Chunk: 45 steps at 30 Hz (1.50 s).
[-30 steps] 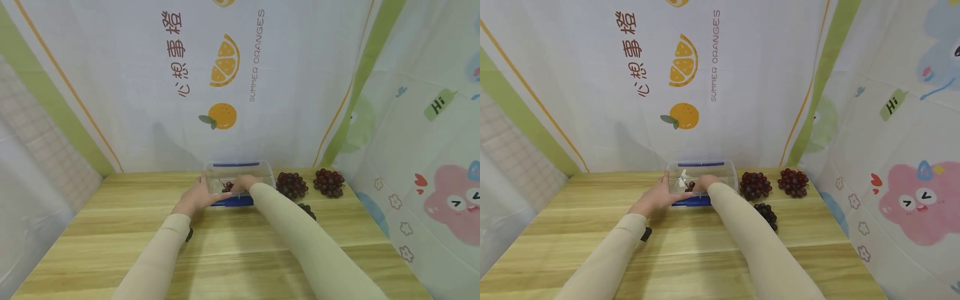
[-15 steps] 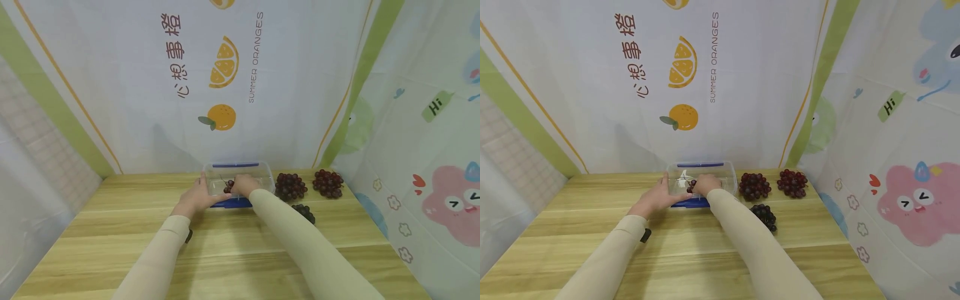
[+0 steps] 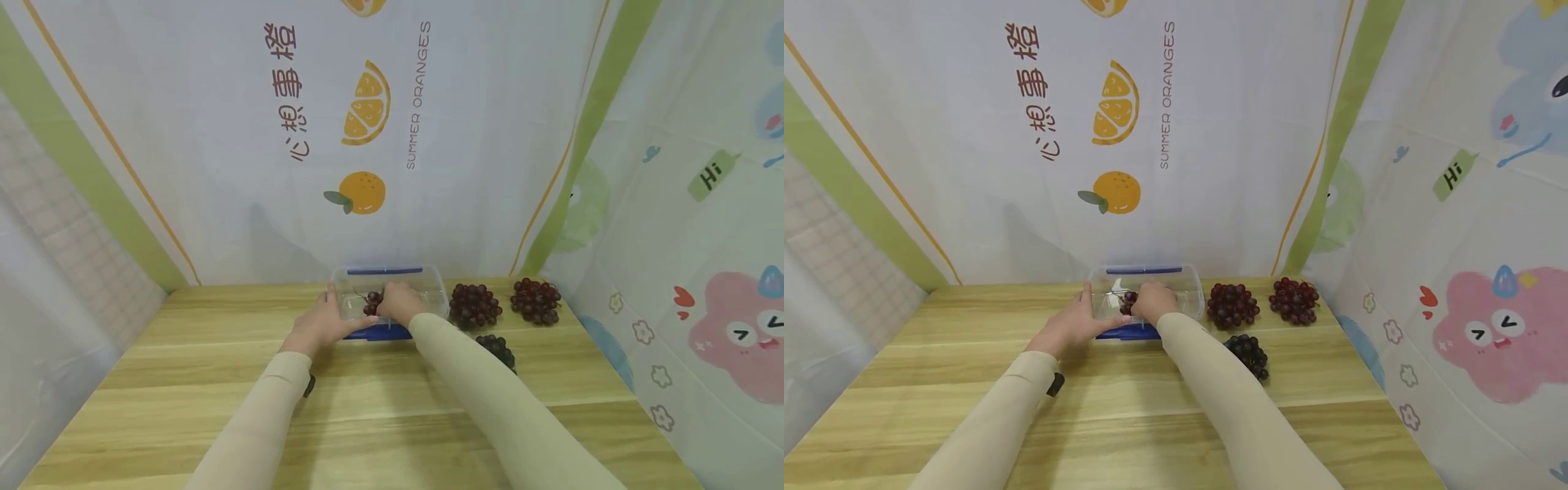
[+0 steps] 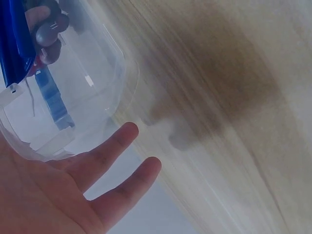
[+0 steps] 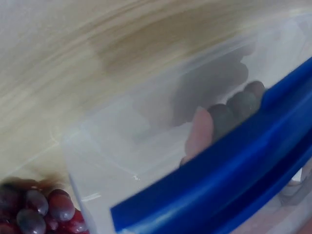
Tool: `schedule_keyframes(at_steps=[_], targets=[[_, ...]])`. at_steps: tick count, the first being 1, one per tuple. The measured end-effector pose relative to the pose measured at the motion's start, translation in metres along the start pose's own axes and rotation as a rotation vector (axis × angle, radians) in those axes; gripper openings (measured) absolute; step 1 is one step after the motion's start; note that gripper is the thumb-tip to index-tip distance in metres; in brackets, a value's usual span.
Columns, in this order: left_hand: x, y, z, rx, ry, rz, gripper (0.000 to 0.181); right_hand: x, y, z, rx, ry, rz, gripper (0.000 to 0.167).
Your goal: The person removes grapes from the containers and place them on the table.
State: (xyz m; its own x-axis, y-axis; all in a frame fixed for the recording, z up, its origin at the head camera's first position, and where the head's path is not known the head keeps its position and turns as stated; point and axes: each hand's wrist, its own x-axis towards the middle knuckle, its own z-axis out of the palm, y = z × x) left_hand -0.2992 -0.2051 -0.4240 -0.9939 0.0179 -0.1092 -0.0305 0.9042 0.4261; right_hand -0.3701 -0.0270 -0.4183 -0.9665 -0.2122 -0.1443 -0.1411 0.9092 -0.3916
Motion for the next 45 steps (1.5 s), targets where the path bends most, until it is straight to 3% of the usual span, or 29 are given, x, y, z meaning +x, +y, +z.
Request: schedule_keyframes(at_steps=[8,12,26,39,45], targets=[[-0.001,0.002,-0.002,-0.029,-0.008,-0.001,0.147,-0.002,0.000,0.000,0.078,0.081,-0.026,0.072],[-0.001,0.002,-0.003,-0.046,-0.019,-0.007,0.145,-0.003,-0.001,0.000,0.100,0.095,-0.027,0.078],[-0.003,0.000,-0.004,-0.070,-0.036,-0.012,0.150,0.000,0.000,-0.006,0.041,0.116,-0.145,0.063],[0.000,0.000,-0.003,-0.067,-0.039,-0.009,0.149,-0.003,-0.007,-0.027,0.010,0.083,-0.152,0.059],[0.001,0.000,-0.002,-0.074,-0.043,-0.016,0.149,-0.003,-0.009,-0.038,-0.046,0.092,-0.181,0.049]])
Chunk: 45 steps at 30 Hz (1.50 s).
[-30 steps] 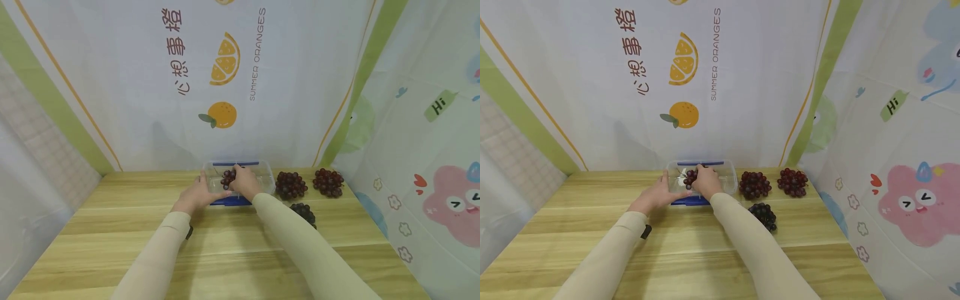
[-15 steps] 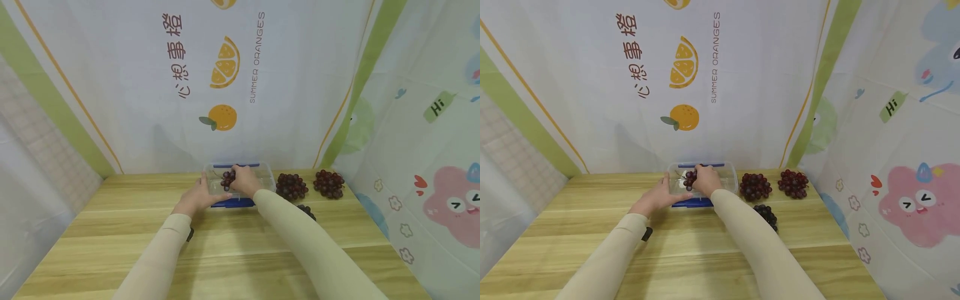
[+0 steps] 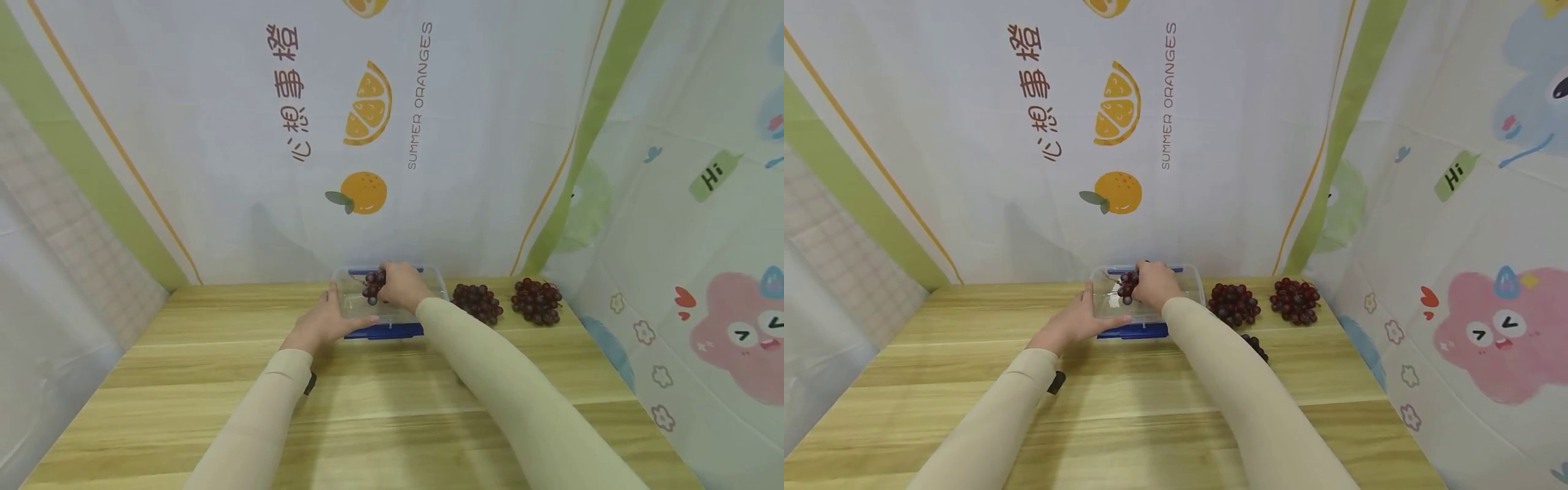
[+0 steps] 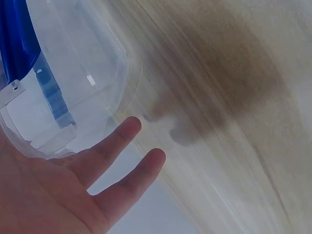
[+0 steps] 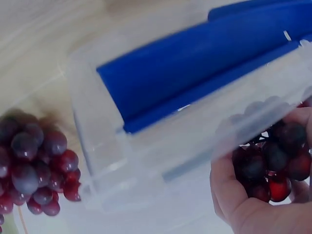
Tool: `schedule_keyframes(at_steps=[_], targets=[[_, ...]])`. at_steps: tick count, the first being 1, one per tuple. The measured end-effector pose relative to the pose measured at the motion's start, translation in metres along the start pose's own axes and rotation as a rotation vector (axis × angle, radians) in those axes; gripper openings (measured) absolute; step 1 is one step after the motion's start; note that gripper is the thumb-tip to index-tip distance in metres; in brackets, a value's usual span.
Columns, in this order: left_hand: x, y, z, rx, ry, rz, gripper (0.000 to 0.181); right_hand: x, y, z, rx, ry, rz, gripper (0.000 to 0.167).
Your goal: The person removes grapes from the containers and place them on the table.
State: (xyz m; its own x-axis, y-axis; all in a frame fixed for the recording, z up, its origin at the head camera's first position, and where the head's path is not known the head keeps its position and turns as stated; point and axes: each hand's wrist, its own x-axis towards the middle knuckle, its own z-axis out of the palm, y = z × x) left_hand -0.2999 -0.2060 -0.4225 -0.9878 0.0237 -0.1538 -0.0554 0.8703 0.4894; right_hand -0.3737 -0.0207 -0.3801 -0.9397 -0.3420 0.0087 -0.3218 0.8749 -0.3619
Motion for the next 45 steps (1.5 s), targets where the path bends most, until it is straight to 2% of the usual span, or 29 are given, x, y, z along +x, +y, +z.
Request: schedule_keyframes(at_steps=[5,11,16,25,31,39,45], targets=[[0.000,0.000,0.000,0.004,0.005,-0.001,0.147,0.001,-0.001,-0.008,0.007,-0.021,-0.005,0.038],[0.000,0.000,-0.001,0.002,-0.005,-0.006,0.145,-0.002,-0.003,-0.022,0.019,-0.068,0.013,0.041],[0.000,0.001,-0.001,-0.008,-0.011,-0.008,0.143,-0.006,-0.005,-0.033,0.037,-0.113,0.031,0.035],[0.003,0.001,0.001,0.004,0.009,-0.010,0.144,-0.008,-0.014,-0.053,0.021,-0.117,0.019,0.026],[0.003,0.000,0.002,-0.004,0.008,-0.016,0.146,-0.011,-0.016,-0.071,0.022,-0.150,0.039,0.032],[0.004,-0.001,0.003,0.004,0.021,-0.001,0.152,-0.014,-0.010,-0.100,0.044,-0.191,0.120,0.034],[0.002,-0.001,0.003,-0.003,0.023,0.003,0.152,-0.020,-0.003,-0.123,0.010,-0.230,0.126,0.047]])
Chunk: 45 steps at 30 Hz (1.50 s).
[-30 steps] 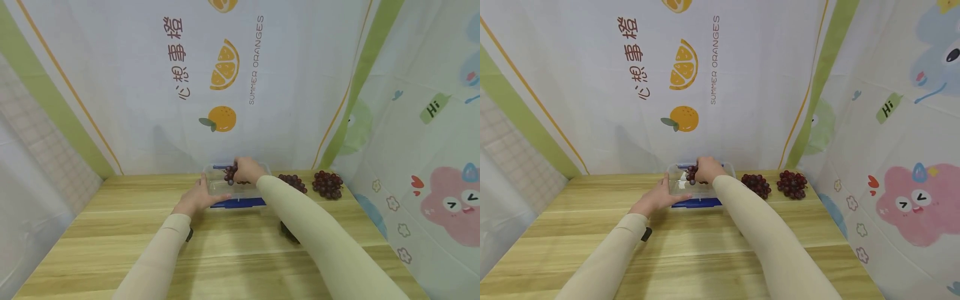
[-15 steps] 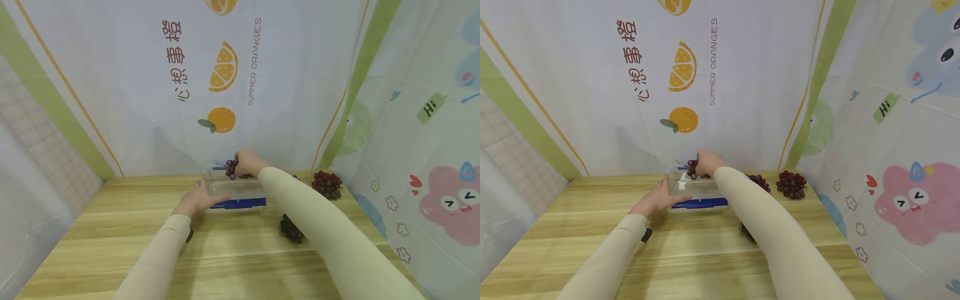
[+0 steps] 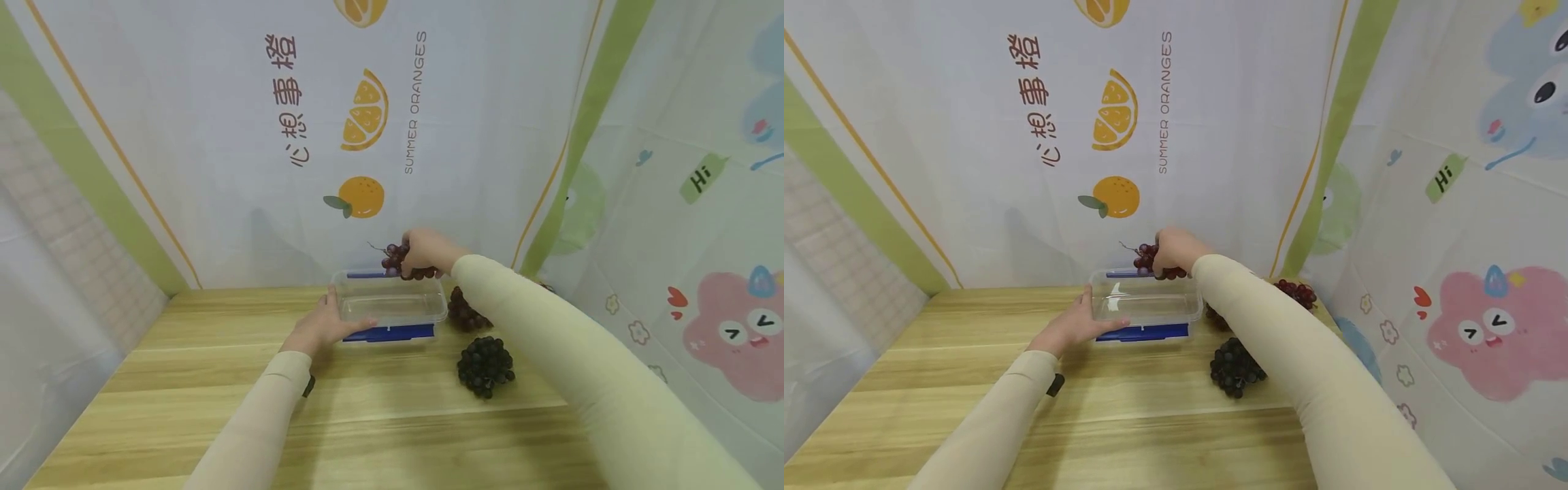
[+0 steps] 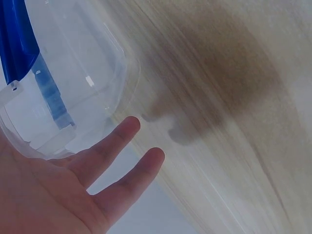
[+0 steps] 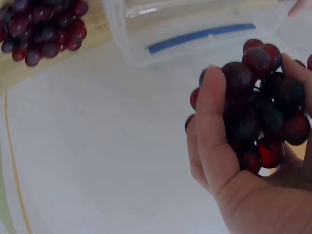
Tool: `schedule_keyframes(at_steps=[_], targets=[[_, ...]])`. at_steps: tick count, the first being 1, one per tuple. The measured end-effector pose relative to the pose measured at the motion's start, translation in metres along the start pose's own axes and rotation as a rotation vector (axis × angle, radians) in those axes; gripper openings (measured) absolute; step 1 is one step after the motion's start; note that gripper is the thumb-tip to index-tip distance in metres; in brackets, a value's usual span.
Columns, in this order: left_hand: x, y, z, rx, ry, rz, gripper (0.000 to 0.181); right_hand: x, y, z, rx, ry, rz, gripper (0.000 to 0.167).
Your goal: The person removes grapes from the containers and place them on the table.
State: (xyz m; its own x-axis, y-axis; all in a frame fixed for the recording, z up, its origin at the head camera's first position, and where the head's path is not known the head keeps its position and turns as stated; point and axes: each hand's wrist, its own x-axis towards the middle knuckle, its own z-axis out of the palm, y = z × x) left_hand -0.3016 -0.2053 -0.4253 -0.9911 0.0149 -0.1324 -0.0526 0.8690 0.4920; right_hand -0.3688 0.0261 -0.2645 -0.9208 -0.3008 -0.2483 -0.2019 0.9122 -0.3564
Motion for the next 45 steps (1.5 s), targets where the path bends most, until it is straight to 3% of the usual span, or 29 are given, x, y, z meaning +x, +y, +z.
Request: schedule_keyframes(at_steps=[3,9,16,20,30,38,45], targets=[[-0.001,0.000,-0.001,-0.008,0.003,0.004,0.150,-0.006,0.004,-0.010,-0.032,-0.001,0.006,0.050],[-0.003,-0.002,-0.002,-0.013,0.005,0.006,0.152,-0.017,0.014,-0.028,-0.072,-0.002,0.023,0.073],[-0.004,-0.002,-0.004,-0.024,-0.006,0.003,0.153,-0.023,0.040,-0.040,-0.028,-0.012,0.056,0.062],[-0.003,-0.001,-0.004,-0.020,-0.005,0.006,0.153,-0.026,0.062,-0.041,-0.008,-0.002,0.062,0.070],[-0.004,-0.001,-0.004,-0.023,-0.017,0.006,0.151,-0.041,0.115,-0.030,0.097,-0.019,0.109,0.084],[-0.004,0.000,-0.003,-0.026,-0.012,0.010,0.152,-0.068,0.155,-0.015,0.285,-0.058,0.125,0.092],[-0.003,0.001,-0.002,-0.015,-0.016,0.012,0.152,-0.086,0.189,0.005,0.278,-0.050,0.139,0.089]])
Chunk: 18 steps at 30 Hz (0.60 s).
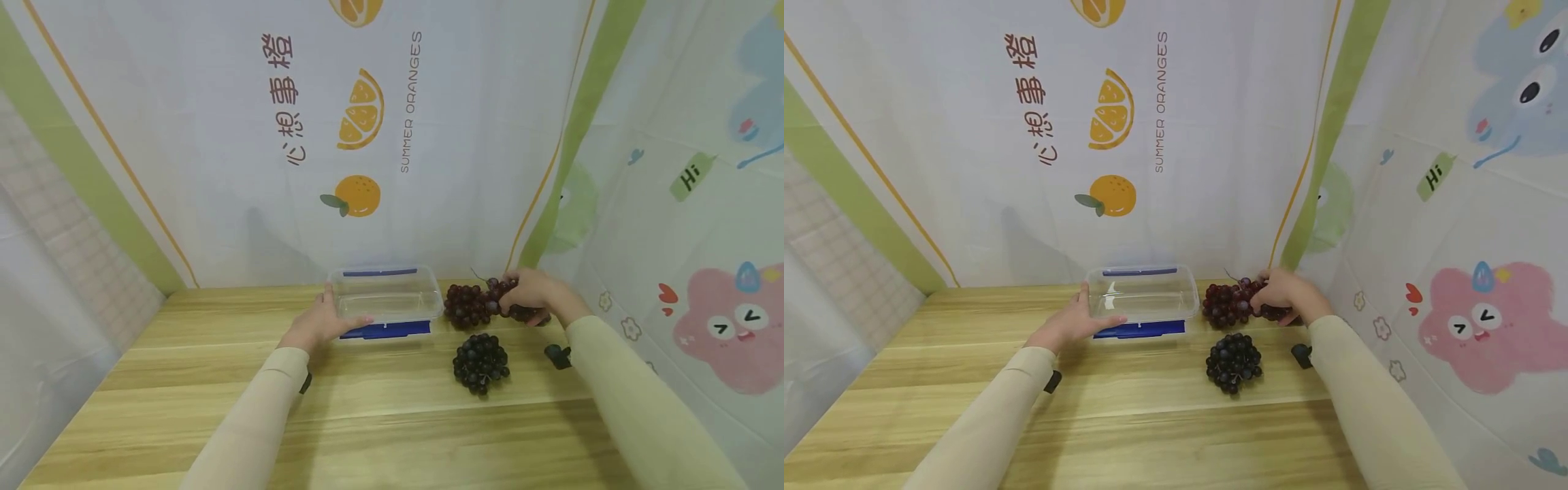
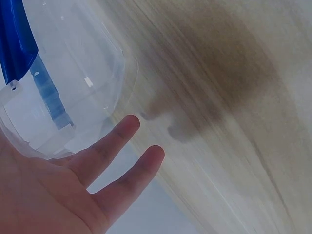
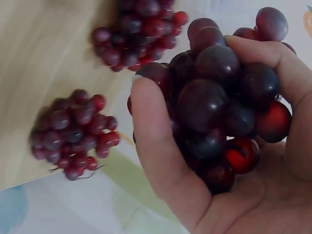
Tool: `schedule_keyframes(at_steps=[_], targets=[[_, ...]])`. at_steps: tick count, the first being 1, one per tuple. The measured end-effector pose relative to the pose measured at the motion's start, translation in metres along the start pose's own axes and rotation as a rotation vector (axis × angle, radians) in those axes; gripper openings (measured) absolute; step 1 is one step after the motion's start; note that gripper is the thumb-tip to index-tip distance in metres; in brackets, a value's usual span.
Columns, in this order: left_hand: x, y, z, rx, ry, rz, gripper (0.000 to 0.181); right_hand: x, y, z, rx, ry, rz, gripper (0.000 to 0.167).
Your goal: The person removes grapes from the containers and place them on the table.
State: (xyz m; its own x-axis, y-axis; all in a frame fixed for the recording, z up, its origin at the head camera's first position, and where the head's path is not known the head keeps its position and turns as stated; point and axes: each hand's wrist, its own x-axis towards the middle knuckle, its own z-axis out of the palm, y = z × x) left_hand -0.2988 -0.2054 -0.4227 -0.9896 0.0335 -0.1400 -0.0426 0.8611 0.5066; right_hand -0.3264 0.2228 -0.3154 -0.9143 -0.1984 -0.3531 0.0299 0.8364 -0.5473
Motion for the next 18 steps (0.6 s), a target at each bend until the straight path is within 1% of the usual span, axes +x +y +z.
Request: schedule_keyframes(at_steps=[5,10,15,18], targets=[[-0.001,0.000,0.000,-0.001,0.005,0.008,0.151,-0.007,0.025,0.008,-0.035,0.016,0.018,0.093],[-0.002,0.001,-0.001,-0.002,0.008,0.015,0.150,-0.012,0.046,0.014,-0.073,0.015,0.050,0.095],[-0.004,0.003,-0.002,-0.013,0.002,0.010,0.148,-0.013,0.064,0.021,-0.079,0.018,0.081,0.095],[-0.004,0.003,-0.002,-0.017,-0.004,0.003,0.149,-0.012,0.072,0.025,-0.110,0.027,0.092,0.095]])
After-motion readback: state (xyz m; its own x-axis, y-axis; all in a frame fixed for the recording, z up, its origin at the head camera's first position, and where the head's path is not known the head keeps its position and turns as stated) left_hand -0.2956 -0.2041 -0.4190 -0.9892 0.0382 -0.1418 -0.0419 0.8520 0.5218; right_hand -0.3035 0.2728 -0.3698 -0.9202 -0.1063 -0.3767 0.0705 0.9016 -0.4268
